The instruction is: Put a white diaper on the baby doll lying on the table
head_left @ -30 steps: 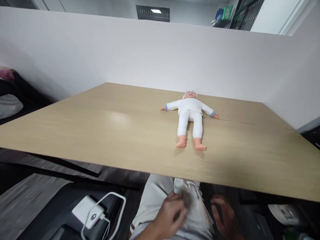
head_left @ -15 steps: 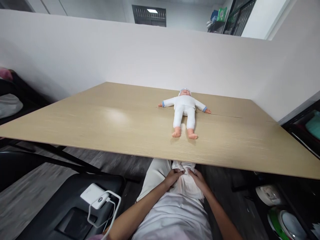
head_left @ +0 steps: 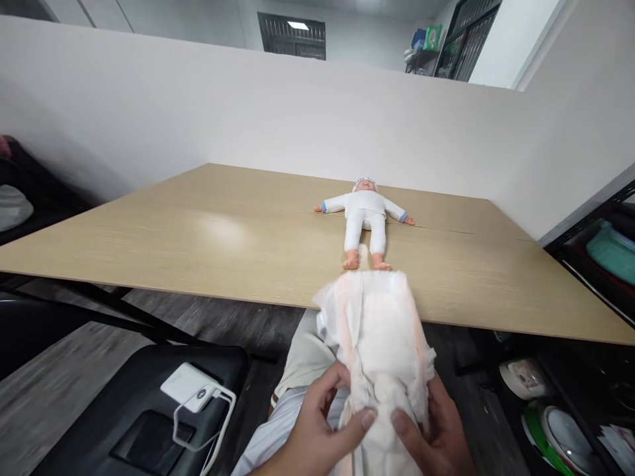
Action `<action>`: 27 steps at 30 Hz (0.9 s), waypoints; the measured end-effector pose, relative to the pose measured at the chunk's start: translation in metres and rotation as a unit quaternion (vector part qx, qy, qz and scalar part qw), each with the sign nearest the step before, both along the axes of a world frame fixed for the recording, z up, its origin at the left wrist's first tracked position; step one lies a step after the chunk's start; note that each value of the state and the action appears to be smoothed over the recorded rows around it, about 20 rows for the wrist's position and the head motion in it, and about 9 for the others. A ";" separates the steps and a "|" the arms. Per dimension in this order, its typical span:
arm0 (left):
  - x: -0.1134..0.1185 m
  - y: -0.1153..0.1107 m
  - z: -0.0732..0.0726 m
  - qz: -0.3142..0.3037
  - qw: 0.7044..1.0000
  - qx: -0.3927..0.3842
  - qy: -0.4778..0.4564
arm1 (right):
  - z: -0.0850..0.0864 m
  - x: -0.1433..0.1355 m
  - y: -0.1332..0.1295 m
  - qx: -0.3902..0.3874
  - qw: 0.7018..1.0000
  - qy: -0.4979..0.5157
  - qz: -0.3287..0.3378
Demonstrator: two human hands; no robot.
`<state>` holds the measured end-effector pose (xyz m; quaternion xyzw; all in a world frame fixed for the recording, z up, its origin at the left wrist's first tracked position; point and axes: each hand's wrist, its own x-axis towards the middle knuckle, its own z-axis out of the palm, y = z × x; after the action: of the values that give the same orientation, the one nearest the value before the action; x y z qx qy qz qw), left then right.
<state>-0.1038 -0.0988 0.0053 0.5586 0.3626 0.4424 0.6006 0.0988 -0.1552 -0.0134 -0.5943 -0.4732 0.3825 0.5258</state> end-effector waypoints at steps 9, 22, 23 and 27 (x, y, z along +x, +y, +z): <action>0.023 0.059 -0.025 0.075 0.985 -0.144 -0.059 | 0.000 -0.018 0.091 -0.018 0.999 0.009 0.051; 0.024 0.058 -0.064 0.133 0.976 -0.170 -0.032 | -0.035 0.019 0.069 -0.016 0.984 -0.176 -0.022; 0.024 0.058 -0.065 0.138 0.977 -0.163 -0.029 | -0.035 0.021 0.069 0.003 0.980 -0.194 -0.049; 0.026 0.057 -0.066 0.145 0.979 -0.142 -0.016 | -0.023 0.018 0.080 0.100 0.953 -0.279 -0.060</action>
<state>-0.0782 -0.0418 -0.0608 0.4021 0.4890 0.4781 0.6088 0.1166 -0.0756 -0.0368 -0.6491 -0.6004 0.1197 0.4514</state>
